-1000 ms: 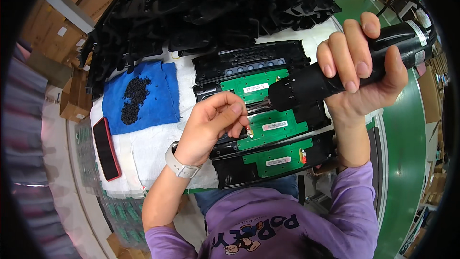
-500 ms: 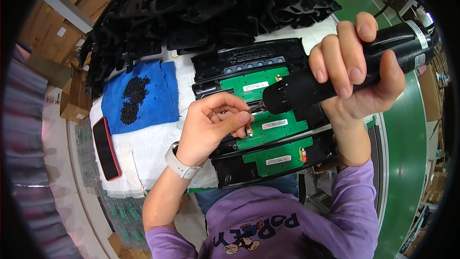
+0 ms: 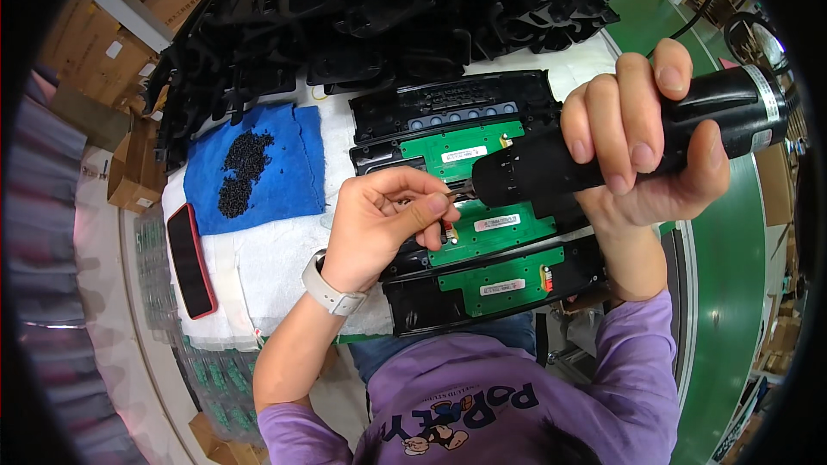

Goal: Assembling toner cartridges by installing circuit boards onto the cartridge housings using an electric screwdriver.

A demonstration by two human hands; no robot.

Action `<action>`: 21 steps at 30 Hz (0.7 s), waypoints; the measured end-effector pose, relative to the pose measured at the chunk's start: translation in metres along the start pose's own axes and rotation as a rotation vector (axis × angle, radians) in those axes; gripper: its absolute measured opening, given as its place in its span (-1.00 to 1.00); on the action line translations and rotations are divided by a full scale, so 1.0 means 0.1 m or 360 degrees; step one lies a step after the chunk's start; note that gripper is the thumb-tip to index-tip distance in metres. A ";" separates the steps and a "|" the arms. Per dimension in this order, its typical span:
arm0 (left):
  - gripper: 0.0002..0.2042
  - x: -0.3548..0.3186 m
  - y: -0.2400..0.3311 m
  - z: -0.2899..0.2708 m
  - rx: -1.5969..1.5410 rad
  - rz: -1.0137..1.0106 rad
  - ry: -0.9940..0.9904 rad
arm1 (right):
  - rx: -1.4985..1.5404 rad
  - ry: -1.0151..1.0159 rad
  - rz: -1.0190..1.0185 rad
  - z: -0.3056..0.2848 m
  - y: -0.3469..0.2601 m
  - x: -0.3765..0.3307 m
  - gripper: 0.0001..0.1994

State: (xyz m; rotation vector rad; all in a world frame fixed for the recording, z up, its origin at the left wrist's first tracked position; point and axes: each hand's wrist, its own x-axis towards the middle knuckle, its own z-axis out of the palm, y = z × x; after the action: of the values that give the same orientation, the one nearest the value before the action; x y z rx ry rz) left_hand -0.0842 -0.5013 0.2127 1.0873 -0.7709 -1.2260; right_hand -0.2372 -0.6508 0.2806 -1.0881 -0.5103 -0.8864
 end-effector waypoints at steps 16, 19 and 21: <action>-0.91 0.02 0.08 0.05 0.0511 -0.0074 0.0124 | -0.0343 0.0097 0.0747 0.25 0.05 -0.02 -0.63; -0.89 0.00 0.07 0.07 0.0455 -0.0004 0.0069 | -0.0410 0.0147 0.0772 0.28 0.12 -0.05 -0.63; -0.90 -0.01 0.07 0.08 0.0424 0.0054 0.0039 | -0.0393 0.0101 0.0765 0.28 0.14 -0.06 -0.64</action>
State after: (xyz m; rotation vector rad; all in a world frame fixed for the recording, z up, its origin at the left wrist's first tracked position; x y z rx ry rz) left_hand -0.0889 -0.5024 0.2220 1.2975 -0.9496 -1.1001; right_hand -0.2273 -0.6206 0.2796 -1.3302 -0.0740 -0.5640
